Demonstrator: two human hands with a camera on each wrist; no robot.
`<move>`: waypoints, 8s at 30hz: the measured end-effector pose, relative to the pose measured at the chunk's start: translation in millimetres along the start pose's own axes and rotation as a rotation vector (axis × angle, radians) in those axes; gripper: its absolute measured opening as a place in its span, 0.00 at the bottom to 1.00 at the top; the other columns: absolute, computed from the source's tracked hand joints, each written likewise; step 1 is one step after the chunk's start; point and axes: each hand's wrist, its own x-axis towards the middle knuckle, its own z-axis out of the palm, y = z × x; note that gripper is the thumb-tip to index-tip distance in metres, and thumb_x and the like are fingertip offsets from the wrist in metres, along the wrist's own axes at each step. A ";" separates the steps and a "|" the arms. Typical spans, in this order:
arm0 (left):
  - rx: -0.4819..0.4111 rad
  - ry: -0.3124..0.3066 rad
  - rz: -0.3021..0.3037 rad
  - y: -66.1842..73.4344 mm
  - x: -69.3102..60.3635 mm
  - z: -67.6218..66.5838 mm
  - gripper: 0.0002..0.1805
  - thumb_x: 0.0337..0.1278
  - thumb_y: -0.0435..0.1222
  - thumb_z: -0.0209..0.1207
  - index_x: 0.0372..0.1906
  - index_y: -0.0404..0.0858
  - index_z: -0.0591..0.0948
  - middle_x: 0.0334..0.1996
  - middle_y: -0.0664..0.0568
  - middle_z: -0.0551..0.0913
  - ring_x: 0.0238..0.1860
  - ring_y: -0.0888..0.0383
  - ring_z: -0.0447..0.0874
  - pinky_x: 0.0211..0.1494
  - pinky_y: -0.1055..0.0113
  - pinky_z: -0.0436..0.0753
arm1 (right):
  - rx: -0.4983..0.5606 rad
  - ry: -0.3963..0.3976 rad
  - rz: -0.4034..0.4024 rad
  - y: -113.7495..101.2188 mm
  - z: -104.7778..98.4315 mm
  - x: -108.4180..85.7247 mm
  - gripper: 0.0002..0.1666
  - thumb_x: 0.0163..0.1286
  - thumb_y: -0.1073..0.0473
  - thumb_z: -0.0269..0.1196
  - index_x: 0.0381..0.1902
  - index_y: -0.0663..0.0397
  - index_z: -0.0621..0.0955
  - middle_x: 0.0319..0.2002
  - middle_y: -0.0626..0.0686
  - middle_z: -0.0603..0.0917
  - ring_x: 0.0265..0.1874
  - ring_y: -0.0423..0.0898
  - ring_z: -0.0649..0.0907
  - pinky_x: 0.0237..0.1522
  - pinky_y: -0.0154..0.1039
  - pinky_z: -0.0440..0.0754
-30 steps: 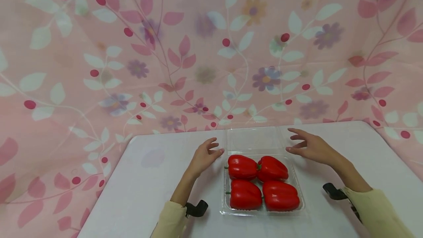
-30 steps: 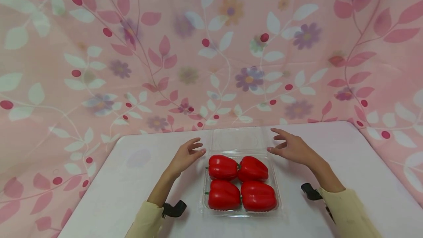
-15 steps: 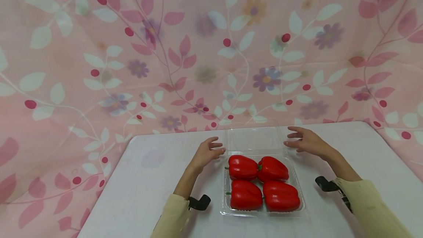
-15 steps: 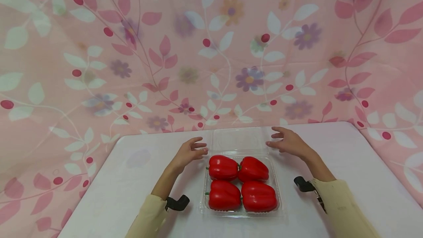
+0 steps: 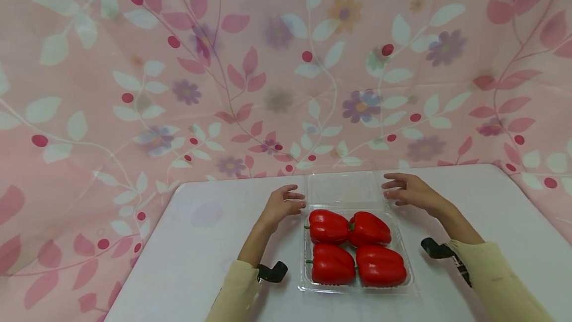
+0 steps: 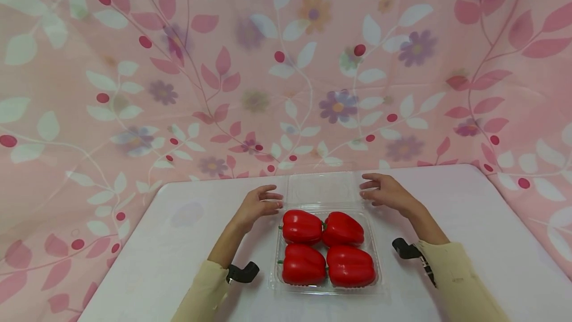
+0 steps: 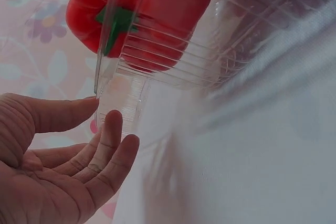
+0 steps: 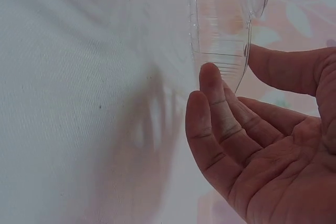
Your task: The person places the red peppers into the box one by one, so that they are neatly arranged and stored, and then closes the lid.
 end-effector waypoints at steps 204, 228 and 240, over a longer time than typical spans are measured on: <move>0.062 -0.007 -0.023 -7.1 -159.0 28.2 0.34 0.59 0.38 0.65 0.67 0.34 0.63 0.45 0.48 0.77 0.42 0.54 0.81 0.41 0.68 0.82 | -0.242 0.055 0.024 -6.4 61.6 -156.7 0.39 0.66 0.41 0.66 0.68 0.47 0.65 0.54 0.49 0.80 0.46 0.43 0.82 0.33 0.33 0.82; -0.348 -0.199 -0.205 -17.4 -153.2 30.9 0.28 0.64 0.30 0.57 0.65 0.31 0.61 0.30 0.39 0.85 0.28 0.53 0.85 0.30 0.56 0.86 | 0.334 -0.129 0.079 7.1 59.2 -153.6 0.28 0.77 0.58 0.55 0.66 0.28 0.60 0.36 0.62 0.84 0.32 0.52 0.83 0.26 0.45 0.84; -0.406 -0.248 -0.165 -21.0 -151.3 28.6 0.28 0.63 0.29 0.59 0.64 0.30 0.62 0.28 0.45 0.84 0.26 0.58 0.82 0.33 0.58 0.87 | 0.380 -0.128 0.177 4.7 56.4 -153.3 0.36 0.73 0.60 0.59 0.68 0.61 0.52 0.35 0.63 0.85 0.19 0.42 0.75 0.22 0.36 0.76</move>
